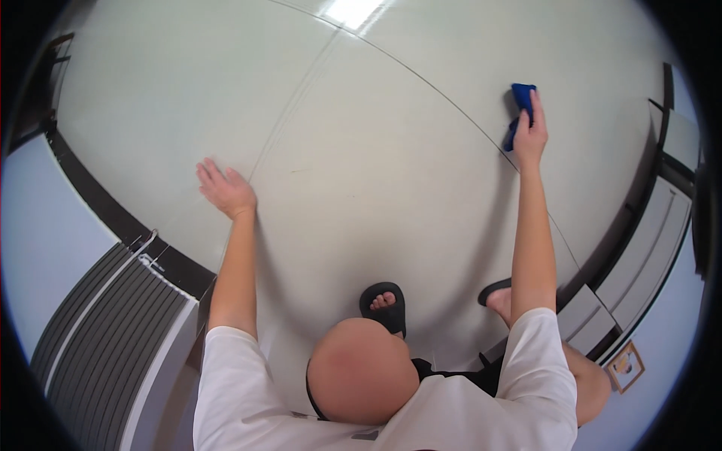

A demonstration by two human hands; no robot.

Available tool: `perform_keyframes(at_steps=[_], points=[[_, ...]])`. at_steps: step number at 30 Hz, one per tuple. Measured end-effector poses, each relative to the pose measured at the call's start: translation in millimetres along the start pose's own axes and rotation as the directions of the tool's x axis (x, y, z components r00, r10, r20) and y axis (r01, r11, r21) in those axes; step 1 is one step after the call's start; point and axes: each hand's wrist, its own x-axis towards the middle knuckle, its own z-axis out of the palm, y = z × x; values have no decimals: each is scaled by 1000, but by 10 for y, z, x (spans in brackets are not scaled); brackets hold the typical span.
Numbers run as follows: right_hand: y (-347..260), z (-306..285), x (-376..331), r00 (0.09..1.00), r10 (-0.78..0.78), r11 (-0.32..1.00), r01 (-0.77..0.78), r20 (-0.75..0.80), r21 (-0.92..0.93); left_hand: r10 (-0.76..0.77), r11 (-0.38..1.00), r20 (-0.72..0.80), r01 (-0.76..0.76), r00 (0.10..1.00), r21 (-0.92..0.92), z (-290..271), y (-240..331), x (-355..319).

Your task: The person wipes the floor by hand with a cloth, then rinses and wrings the cloth in a basin of water before wiping another section of the floor.

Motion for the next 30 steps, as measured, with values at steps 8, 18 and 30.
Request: perform_keyframes(at_steps=[8,18,30], points=[[-254,535,-675,999,-51,998,51,16,-21,-23,999,8,23,1000,28,-12,8,-3],[-1674,1178,-1718,896,-336,913,236,289,332,15,1000,12,-15,1000,-14,76,-44,3],[886,-1112,-1627,894,273,880,-381,-355,-282,34,999,-20,-35,999,-21,137,-30,10]])
